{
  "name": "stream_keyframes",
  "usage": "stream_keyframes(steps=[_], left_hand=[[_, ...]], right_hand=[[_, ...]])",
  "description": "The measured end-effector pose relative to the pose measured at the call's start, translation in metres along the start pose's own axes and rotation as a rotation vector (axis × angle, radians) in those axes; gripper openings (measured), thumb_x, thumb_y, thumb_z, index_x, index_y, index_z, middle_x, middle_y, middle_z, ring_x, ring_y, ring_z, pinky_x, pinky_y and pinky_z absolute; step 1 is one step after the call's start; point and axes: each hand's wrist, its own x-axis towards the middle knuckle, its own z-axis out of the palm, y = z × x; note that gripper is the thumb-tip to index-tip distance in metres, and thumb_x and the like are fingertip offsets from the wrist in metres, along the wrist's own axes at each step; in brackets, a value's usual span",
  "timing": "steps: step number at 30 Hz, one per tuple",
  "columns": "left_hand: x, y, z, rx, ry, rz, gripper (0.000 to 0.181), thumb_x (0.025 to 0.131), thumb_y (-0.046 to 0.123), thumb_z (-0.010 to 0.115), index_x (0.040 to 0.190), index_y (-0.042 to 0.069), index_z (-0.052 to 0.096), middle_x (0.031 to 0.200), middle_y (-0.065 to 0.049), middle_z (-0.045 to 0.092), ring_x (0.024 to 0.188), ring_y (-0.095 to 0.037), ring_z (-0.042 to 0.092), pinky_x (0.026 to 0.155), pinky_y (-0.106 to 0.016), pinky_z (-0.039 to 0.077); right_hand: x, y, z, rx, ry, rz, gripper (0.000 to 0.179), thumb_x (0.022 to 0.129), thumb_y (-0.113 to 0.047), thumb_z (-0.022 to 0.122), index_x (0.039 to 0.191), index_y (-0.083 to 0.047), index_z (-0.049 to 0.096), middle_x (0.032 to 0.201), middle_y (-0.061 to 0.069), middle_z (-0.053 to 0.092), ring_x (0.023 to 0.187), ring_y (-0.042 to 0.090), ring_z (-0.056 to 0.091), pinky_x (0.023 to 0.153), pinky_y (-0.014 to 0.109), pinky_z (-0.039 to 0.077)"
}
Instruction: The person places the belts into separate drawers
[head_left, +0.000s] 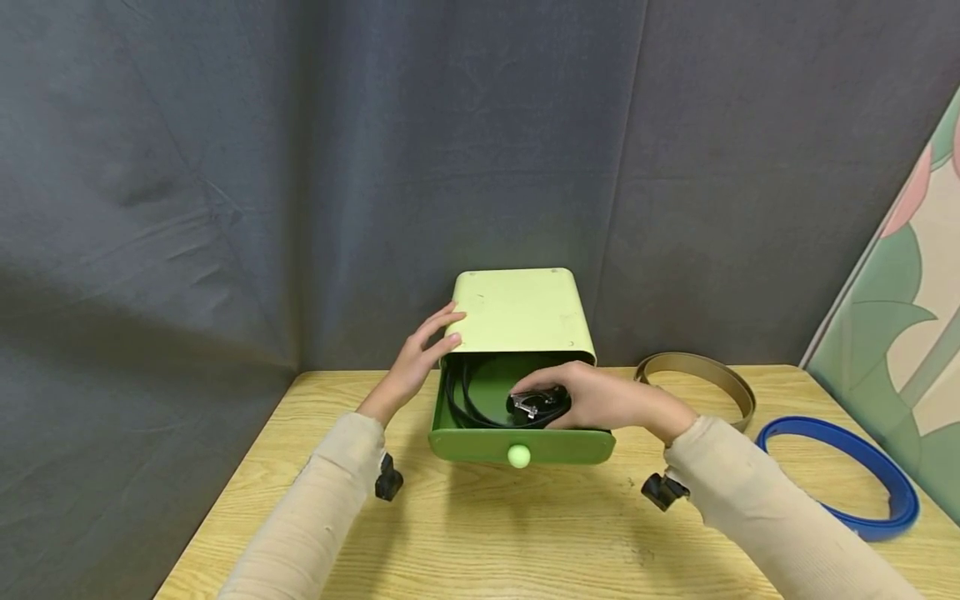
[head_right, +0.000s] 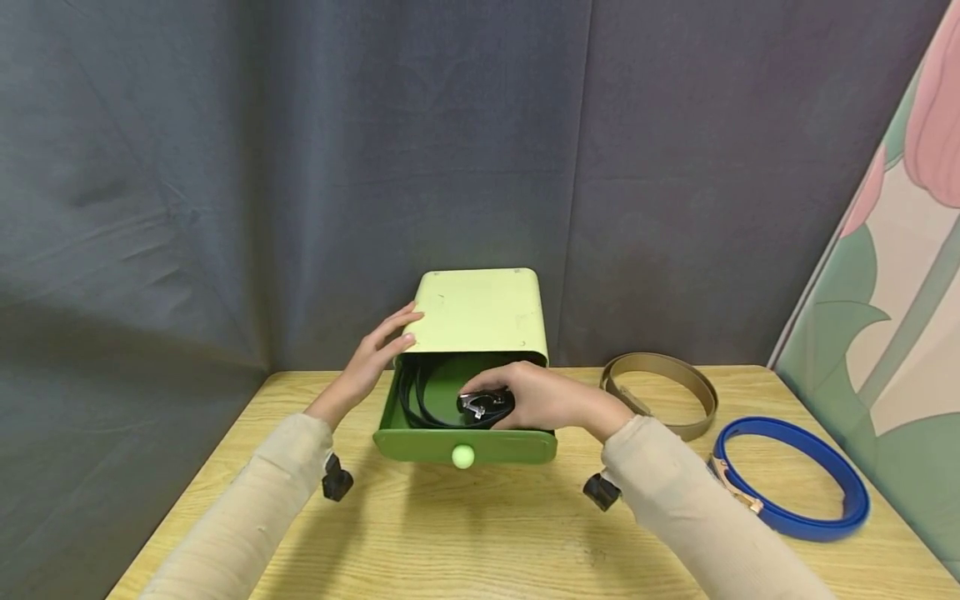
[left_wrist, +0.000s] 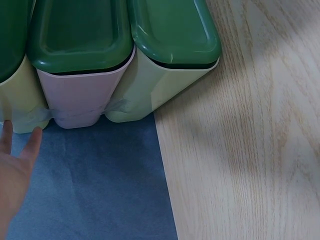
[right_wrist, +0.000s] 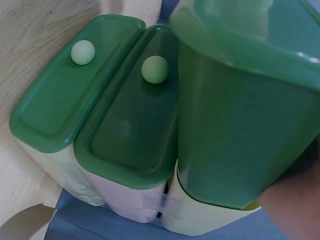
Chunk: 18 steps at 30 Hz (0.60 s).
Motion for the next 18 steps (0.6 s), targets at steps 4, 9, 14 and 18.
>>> stream_keyframes(steps=[4, 9, 14, 18], left_hand=[[-0.001, 0.000, 0.001, 0.012, 0.014, 0.007, 0.044, 0.103, 0.018, 0.053, 0.145, 0.007, 0.050, 0.162, -0.002, 0.025, 0.149, -0.022, 0.016, 0.115, -0.058, 0.017], [-0.002, 0.004, 0.000, -0.011, 0.009, 0.009, 0.045, 0.103, 0.018, 0.053, 0.145, 0.004, 0.048, 0.162, -0.005, 0.024, 0.150, -0.025, 0.015, 0.114, -0.060, 0.018], [-0.002, 0.007, 0.000, -0.020, 0.005, -0.007, 0.045, 0.102, 0.014, 0.054, 0.144, 0.000, 0.048, 0.162, -0.008, 0.025, 0.149, -0.026, 0.016, 0.116, -0.058, 0.017], [-0.003, 0.002, 0.001, -0.009, 0.026, 0.010, 0.043, 0.102, 0.019, 0.055, 0.143, 0.006, 0.052, 0.161, -0.003, 0.028, 0.149, -0.023, 0.018, 0.115, -0.058, 0.020]], right_hand=[[0.002, -0.001, 0.001, -0.040, -0.032, 0.002, 0.051, 0.081, -0.002, 0.081, 0.129, -0.004, 0.064, 0.125, 0.006, 0.066, 0.117, 0.022, 0.060, 0.099, 0.037, 0.048], [0.002, -0.003, 0.000, -0.038, -0.072, 0.018, 0.053, 0.082, 0.000, 0.079, 0.132, -0.004, 0.062, 0.130, 0.007, 0.064, 0.121, 0.025, 0.058, 0.100, 0.039, 0.047], [-0.001, -0.005, -0.006, 0.009, -0.077, 0.039, 0.055, 0.082, -0.001, 0.079, 0.134, -0.004, 0.061, 0.131, 0.007, 0.064, 0.122, 0.025, 0.058, 0.100, 0.039, 0.048], [-0.007, -0.010, -0.013, 0.074, -0.032, 0.090, 0.056, 0.082, -0.008, 0.081, 0.134, -0.006, 0.060, 0.125, 0.003, 0.067, 0.118, 0.022, 0.061, 0.097, 0.041, 0.049]])
